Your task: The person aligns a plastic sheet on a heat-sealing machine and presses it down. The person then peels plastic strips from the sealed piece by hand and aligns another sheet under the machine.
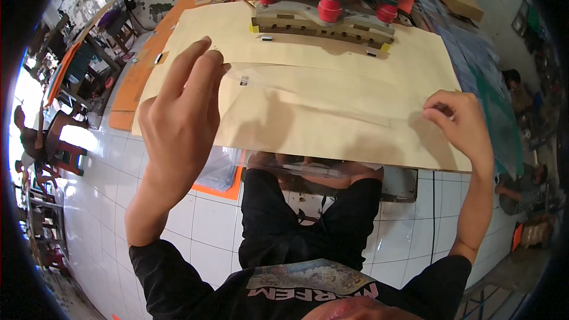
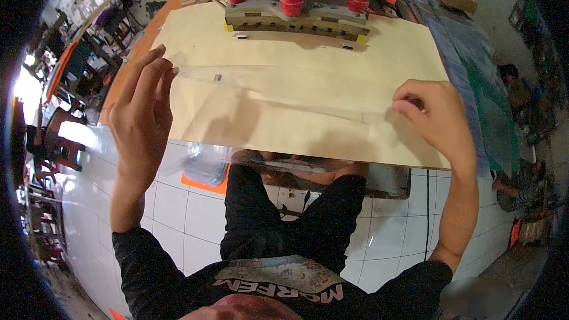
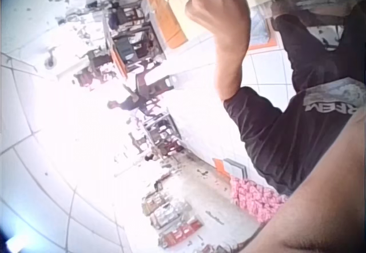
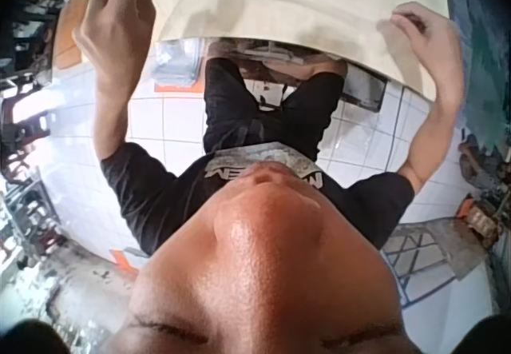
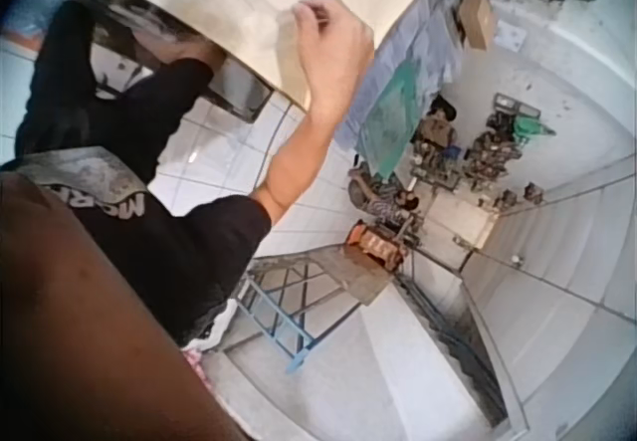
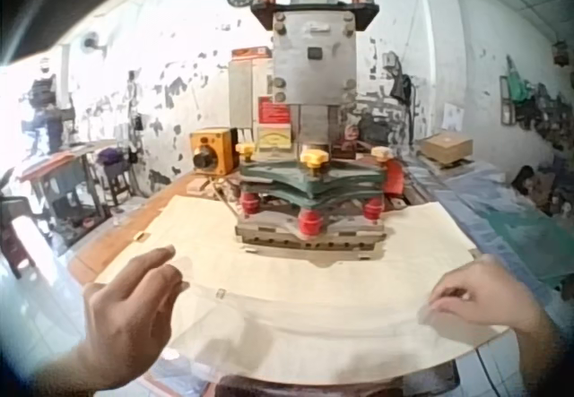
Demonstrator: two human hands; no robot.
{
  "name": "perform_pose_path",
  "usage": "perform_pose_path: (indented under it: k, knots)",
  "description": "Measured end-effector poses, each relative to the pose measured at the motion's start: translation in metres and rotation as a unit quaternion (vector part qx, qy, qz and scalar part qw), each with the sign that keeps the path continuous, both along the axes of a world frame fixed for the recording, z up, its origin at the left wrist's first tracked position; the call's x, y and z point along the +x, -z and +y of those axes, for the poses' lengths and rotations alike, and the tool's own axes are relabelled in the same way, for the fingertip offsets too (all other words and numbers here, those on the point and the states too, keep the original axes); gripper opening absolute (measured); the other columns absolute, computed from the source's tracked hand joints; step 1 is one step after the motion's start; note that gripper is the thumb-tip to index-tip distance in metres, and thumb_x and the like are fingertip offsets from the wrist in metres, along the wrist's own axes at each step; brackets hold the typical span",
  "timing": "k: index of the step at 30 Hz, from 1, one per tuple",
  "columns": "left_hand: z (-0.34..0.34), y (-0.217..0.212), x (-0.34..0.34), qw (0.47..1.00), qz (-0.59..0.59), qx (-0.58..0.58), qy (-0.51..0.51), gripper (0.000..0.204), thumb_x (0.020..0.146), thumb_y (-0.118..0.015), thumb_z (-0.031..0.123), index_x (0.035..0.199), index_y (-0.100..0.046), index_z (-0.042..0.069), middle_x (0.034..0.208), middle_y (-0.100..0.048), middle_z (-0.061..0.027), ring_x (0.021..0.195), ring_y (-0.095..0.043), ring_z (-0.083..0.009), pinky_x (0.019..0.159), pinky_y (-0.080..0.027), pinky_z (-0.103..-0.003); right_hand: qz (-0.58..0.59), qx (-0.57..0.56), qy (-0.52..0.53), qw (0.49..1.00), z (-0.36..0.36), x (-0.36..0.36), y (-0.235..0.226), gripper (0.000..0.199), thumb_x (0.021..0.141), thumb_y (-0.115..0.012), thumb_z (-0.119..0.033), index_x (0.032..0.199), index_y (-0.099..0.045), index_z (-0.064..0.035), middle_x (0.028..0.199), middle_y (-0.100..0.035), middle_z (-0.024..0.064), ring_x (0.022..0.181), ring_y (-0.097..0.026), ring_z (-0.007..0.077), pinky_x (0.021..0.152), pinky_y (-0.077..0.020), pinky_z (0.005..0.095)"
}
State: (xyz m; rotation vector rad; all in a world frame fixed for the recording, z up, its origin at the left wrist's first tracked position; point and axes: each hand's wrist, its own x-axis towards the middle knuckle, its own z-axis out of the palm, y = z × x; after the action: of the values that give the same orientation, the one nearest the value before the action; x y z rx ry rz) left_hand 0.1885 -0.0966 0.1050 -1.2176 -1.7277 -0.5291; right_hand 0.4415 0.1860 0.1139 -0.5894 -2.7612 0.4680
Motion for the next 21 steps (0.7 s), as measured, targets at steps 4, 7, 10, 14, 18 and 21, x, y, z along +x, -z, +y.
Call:
perform_pose_path:
  k: [4, 7, 10, 14, 18, 21]
  knots:
    - [-0.001, 0.013, -0.016, 0.998, -0.048, 0.001, 0.033, 0.014, 0.083, -0.069, 0.006, 0.095, -0.061, 0.006, 0.094, -0.069, -0.006, 0.063, -0.063, -0.0221, 0.044, -0.045, -0.029, 0.105, 0.009, 0.009, 0.994, 0.017, 0.015, -0.006, 0.007, 0.076, -0.072, -0.005, 0.076, -0.067, 0.0, 0.061, -0.062, 0.0056, 0.054, -0.054, 0.0093, 0.052, -0.0413, 0.0253]
    - [-0.004, 0.017, -0.022, 0.997, -0.067, 0.003, 0.04, 0.015, 0.084, -0.068, 0.004, 0.096, -0.059, 0.006, 0.088, -0.067, -0.0076, 0.062, -0.062, -0.0244, 0.045, -0.045, -0.031, 0.127, 0.04, 0.013, 0.991, 0.025, 0.025, -0.013, 0.008, 0.074, -0.074, -0.004, 0.073, -0.067, -0.0004, 0.057, -0.056, 0.0021, 0.051, -0.046, 0.0049, 0.049, -0.0346, 0.0228]
    - [-0.006, 0.02, -0.023, 0.989, -0.144, -0.037, -0.004, 0.015, 0.084, -0.067, 0.004, 0.095, -0.056, 0.006, 0.081, -0.066, -0.009, 0.06, -0.06, -0.0261, 0.047, -0.044, -0.033, 0.138, 0.046, 0.019, 0.989, 0.036, 0.035, -0.015, 0.011, 0.071, -0.075, -0.004, 0.068, -0.065, -0.0008, 0.054, -0.051, -0.0007, 0.049, -0.04, 0.0033, 0.047, -0.0292, 0.0223]
    - [-0.007, 0.029, -0.039, 0.992, -0.117, -0.011, 0.04, 0.015, 0.085, -0.067, 0.004, 0.094, -0.054, 0.006, 0.076, -0.064, -0.0095, 0.06, -0.059, -0.0272, 0.05, -0.044, -0.035, 0.069, -0.011, -0.013, 0.997, 0.051, 0.049, -0.015, 0.015, 0.068, -0.078, -0.005, 0.066, -0.063, -0.0006, 0.054, -0.05, -0.0019, 0.051, -0.039, 0.0021, 0.047, -0.0277, 0.0222]
    - [-0.01, 0.033, -0.043, 0.978, -0.195, -0.063, 0.044, 0.019, 0.081, -0.069, 0.002, 0.097, -0.057, 0.004, 0.081, -0.066, -0.0114, 0.069, -0.065, -0.0261, 0.061, -0.049, -0.034, -0.013, -0.06, 0.022, 0.998, 0.065, 0.059, -0.007, 0.015, 0.068, -0.078, -0.006, 0.067, -0.064, -0.0001, 0.054, -0.05, -0.003, 0.053, -0.04, 0.0014, 0.047, -0.0284, 0.0223]
    - [-0.019, 0.04, -0.057, 0.947, -0.283, -0.15, 0.021, 0.024, 0.077, -0.071, 0.001, 0.098, -0.06, 0.003, 0.086, -0.067, -0.0124, 0.073, -0.067, -0.0239, 0.066, -0.052, -0.034, 0.003, -0.08, 0.052, 0.995, 0.086, 0.065, 0.009, 0.013, 0.071, -0.076, -0.007, 0.069, -0.065, 0.0003, 0.055, -0.051, -0.0033, 0.053, -0.041, 0.0022, 0.047, -0.0299, 0.0226]
